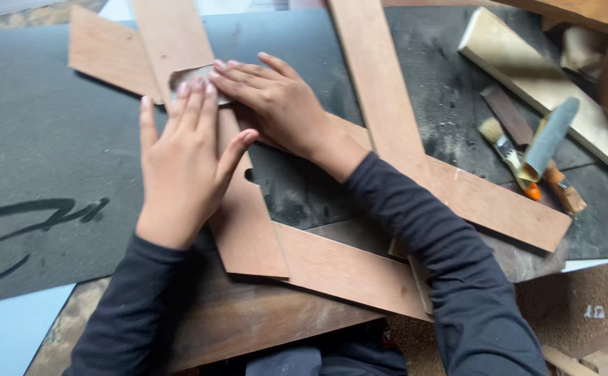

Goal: The person sands a wooden frame with sandpaper, smoothing the surface and edges. They then use a brush to remove dust from the frame.

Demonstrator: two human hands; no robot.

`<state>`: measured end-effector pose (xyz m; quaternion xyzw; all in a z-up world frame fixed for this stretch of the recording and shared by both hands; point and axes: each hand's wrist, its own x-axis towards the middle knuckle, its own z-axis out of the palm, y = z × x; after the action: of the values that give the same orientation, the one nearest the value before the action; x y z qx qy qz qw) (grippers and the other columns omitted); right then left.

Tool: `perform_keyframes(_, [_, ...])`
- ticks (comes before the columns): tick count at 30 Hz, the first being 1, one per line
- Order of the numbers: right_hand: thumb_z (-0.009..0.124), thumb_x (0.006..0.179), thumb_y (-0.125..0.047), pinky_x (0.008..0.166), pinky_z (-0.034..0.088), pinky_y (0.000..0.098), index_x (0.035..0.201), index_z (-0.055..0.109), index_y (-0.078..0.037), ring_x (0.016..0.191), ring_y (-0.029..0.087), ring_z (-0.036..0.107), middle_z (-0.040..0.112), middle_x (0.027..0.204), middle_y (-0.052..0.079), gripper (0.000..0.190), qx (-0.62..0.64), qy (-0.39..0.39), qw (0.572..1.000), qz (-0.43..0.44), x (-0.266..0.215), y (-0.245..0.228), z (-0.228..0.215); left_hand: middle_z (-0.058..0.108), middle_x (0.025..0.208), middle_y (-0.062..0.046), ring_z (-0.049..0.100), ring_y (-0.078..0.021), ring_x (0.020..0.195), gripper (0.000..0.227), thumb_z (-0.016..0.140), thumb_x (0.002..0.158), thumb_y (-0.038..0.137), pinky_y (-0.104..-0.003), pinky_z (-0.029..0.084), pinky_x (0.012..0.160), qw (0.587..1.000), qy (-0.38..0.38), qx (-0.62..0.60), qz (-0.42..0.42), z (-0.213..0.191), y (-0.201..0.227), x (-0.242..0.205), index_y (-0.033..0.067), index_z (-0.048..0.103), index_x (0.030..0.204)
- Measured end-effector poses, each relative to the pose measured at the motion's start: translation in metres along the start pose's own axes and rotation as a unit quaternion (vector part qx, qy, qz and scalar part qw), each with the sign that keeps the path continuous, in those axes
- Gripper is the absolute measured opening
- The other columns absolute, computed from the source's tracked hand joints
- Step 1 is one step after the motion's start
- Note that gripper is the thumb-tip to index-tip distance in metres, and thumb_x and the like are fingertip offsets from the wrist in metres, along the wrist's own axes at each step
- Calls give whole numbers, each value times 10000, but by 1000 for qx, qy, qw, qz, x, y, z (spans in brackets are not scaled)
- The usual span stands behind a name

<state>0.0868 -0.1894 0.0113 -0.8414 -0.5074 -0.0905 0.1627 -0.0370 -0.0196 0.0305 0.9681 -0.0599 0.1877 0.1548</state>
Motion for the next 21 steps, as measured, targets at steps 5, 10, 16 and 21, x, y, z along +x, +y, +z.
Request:
perform_keyframes(5, [661, 1035, -220, 1213, 358, 415, 1412, 636, -148, 1345, 174, 610, 652, 1436, 40, 384, 10, 49, 998, -29, -11, 0, 1, 561, 1516, -249, 505, -328, 1442, 705, 453, 1129, 547, -563, 170, 1263, 998, -44, -34, 9, -17, 13, -16, -50, 549, 1492])
perform_keyframes(10, [645, 1032, -171, 1230, 340, 432, 1322, 704, -187, 1311, 153, 624, 723, 1319, 5, 297, -17, 2, 999, -37, -57, -6, -32, 566, 1509, -179, 492, -296, 1448, 608, 516, 1054, 472, -596, 122, 1258, 991, -74, -111, 12, -31, 37, -48, 28, 553, 1468])
perform_keyframes(16, [637, 1045, -162, 1238, 343, 441, 1270, 734, -202, 1299, 151, 633, 739, 1283, -6, 249, -48, 20, 999, -8, -119, -22, -71, 499, 1558, -161, 433, -292, 1481, 590, 576, 986, 414, -607, 58, 1247, 990, -69, -124, -9, -36, 78, -82, 54, 547, 1453])
perform_keyframes(21, [648, 1033, -131, 1227, 360, 435, 1274, 736, -195, 1314, 155, 629, 739, 1299, -2, 264, -55, 35, 997, 28, -160, -28, -96, 501, 1537, -156, 427, -306, 1464, 608, 606, 954, 406, -615, 34, 1241, 989, -80, -123, -9, -30, 116, -95, 62, 545, 1452])
